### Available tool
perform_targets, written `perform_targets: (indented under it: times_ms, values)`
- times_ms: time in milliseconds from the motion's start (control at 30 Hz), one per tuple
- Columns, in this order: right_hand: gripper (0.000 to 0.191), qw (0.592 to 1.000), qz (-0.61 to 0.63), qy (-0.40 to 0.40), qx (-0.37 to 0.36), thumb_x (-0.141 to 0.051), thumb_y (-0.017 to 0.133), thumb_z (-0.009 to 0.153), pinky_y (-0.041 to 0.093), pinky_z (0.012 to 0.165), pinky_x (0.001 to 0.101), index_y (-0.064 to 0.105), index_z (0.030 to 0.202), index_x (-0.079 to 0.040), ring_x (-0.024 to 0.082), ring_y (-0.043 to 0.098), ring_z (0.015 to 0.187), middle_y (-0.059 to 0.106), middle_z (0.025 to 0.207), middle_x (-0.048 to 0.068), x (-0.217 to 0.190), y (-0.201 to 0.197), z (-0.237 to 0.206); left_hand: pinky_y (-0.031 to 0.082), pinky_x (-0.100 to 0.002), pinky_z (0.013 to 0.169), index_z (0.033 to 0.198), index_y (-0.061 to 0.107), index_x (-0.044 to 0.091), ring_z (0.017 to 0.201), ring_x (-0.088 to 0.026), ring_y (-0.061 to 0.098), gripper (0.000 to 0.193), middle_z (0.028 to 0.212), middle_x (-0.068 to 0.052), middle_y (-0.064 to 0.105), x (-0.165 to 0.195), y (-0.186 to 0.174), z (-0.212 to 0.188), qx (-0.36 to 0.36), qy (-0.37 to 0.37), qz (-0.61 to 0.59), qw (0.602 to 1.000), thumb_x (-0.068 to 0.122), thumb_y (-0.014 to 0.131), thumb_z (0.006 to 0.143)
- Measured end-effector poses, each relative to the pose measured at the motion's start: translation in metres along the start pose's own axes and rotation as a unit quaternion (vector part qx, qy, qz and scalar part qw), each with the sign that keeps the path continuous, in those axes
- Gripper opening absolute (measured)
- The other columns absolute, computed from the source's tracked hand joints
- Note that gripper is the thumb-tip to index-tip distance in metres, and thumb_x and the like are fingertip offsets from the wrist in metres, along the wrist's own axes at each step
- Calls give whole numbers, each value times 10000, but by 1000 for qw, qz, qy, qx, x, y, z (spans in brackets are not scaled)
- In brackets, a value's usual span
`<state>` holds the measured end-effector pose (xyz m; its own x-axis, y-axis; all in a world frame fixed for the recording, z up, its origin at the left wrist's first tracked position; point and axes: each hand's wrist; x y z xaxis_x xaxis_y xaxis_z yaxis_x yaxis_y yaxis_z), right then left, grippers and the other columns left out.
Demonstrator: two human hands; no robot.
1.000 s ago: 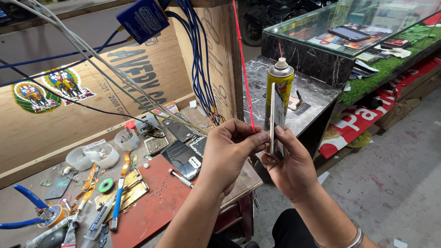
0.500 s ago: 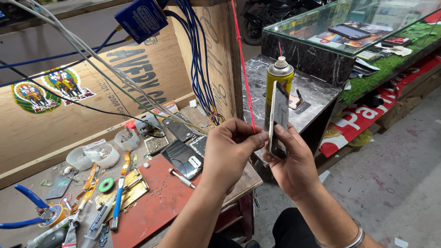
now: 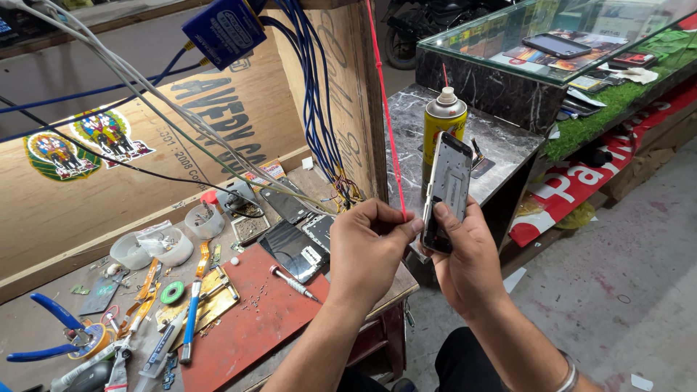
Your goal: The person uses a precision screwdriver to remove screws from the back of a disassembled smartphone. They then lift and inspect the phone's back cover and internal components, rotating the device to view different sides.
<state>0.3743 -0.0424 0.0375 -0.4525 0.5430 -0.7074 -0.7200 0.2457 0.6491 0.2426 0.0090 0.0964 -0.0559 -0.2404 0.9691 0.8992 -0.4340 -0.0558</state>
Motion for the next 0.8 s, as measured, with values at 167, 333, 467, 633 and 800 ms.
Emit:
perform_targets:
  times_ms: [167, 333, 467, 633, 800]
  values:
    - [369, 999, 13, 7, 31, -225, 647, 990, 496, 678, 305, 483, 1285, -75, 104, 578, 799, 630, 995, 15, 2, 1, 7, 574, -201, 656, 934, 698, -27, 716, -67, 684, 120, 815, -40, 745, 9, -9, 15, 13, 72, -35, 997, 40, 767, 863]
    - [328, 999, 40, 33, -9, -240, 675, 996, 481, 653, 296, 531, 1238, -74, 114, 576, 764, 628, 944, 14, 1, 5, 4, 626, -255, 737, 1147, 637, -47, 790, -108, 709, 299, 909, -56, 718, 38, -19, 59, 36, 120, -79, 989, 42, 747, 883]
    - [395, 999, 21, 34, -29, -240, 667, 985, 477, 644, 284, 492, 1293, -66, 101, 586, 776, 649, 964, 16, 0, 12, 0, 592, -263, 690, 1419, 420, 23, 820, -104, 679, 728, 985, -26, 688, 43, -24, 54, 42, 115, 37, 992, 100, 805, 805]
    - [525, 999, -4, 26, -39, -208, 667, 945, 488, 657, 275, 419, 1385, -67, 92, 618, 825, 668, 1052, 15, 5, 13, -7, 599, -263, 698, 1418, 355, -2, 810, -135, 704, 748, 926, -82, 682, 21, -26, 19, 9, 75, 4, 997, 69, 776, 804]
    - [539, 995, -73, 46, -41, -188, 682, 962, 527, 693, 297, 426, 1407, -24, 126, 628, 873, 644, 1092, 79, 24, 13, -19, 586, -266, 636, 1373, 356, 7, 733, -154, 706, 702, 870, -116, 694, 0, -41, 4, -8, -19, -52, 998, 34, 741, 787]
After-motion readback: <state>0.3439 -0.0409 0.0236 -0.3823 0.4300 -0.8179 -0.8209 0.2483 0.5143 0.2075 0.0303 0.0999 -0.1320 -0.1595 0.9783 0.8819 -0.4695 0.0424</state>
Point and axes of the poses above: each hand's wrist, its own z-axis towards the middle knuckle, its own y-axis out of the palm, x = y × z
